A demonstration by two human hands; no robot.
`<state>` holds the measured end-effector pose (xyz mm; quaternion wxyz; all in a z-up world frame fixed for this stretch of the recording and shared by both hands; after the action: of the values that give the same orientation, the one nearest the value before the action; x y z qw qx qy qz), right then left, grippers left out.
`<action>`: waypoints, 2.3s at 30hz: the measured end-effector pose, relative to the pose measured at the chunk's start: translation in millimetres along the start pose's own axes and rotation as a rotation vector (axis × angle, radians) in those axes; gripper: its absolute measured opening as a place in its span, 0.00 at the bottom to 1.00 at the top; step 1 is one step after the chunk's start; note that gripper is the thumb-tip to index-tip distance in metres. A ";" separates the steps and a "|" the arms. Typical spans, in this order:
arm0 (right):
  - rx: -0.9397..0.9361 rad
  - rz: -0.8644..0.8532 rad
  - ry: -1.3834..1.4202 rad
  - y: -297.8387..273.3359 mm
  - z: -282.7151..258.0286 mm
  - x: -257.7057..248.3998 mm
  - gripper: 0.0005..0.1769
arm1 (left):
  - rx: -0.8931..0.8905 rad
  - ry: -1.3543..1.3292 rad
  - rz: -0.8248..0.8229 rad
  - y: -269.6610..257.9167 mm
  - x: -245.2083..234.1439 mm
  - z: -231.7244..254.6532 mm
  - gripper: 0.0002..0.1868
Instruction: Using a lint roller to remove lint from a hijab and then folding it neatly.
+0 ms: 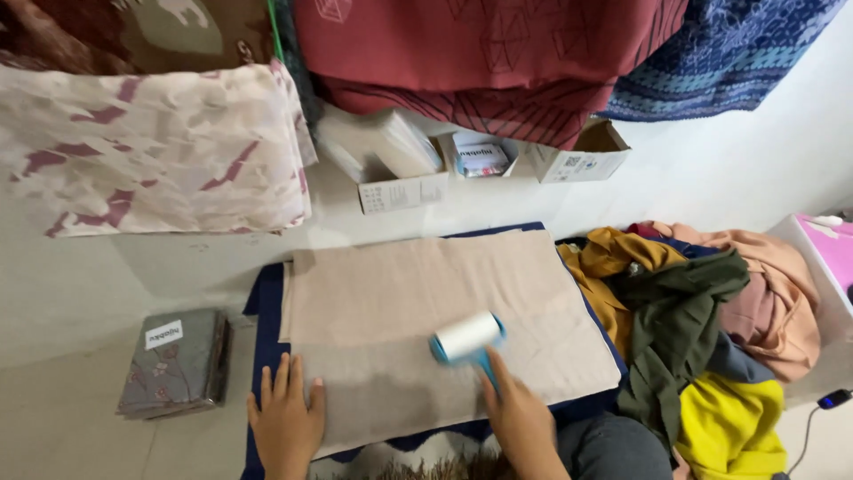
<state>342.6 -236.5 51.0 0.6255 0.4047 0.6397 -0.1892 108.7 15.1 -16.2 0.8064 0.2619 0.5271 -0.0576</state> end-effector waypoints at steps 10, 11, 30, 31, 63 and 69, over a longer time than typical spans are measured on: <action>0.172 -0.098 -0.210 -21.9 63.8 -16.0 0.31 | -0.035 -0.002 -0.114 4.2 0.9 -1.2 0.35; 0.176 -0.091 -0.204 -1.6 58.2 -7.6 0.31 | -0.029 -0.002 -0.106 3.8 2.5 -0.4 0.35; 0.035 0.073 0.010 126.2 30.9 25.0 0.28 | -0.080 0.033 -0.107 7.2 38.3 -23.0 0.37; 0.047 0.092 -0.004 99.9 41.2 18.8 0.30 | -0.066 0.017 -0.080 7.2 36.4 -21.4 0.37; 0.110 -0.038 0.091 186.9 134.1 -1.7 0.29 | -0.010 0.014 -0.031 12.5 104.4 -66.3 0.39; 0.094 0.119 0.109 41.5 199.4 -18.9 0.30 | -0.004 0.003 0.002 12.3 110.3 -68.0 0.39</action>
<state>500.8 -366.1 50.9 0.5802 0.4806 0.6379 -0.1595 105.7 78.7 -129.8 0.8062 0.2609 0.5281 -0.0554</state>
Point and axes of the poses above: each hand's wrist, its own y-axis towards the middle knuckle, its own x-axis out of the palm, z = x × y, the point moved 2 cm from there along y, towards the middle knuckle, and after that the axes turned 9 degrees about -y, right-handed, at the moved point
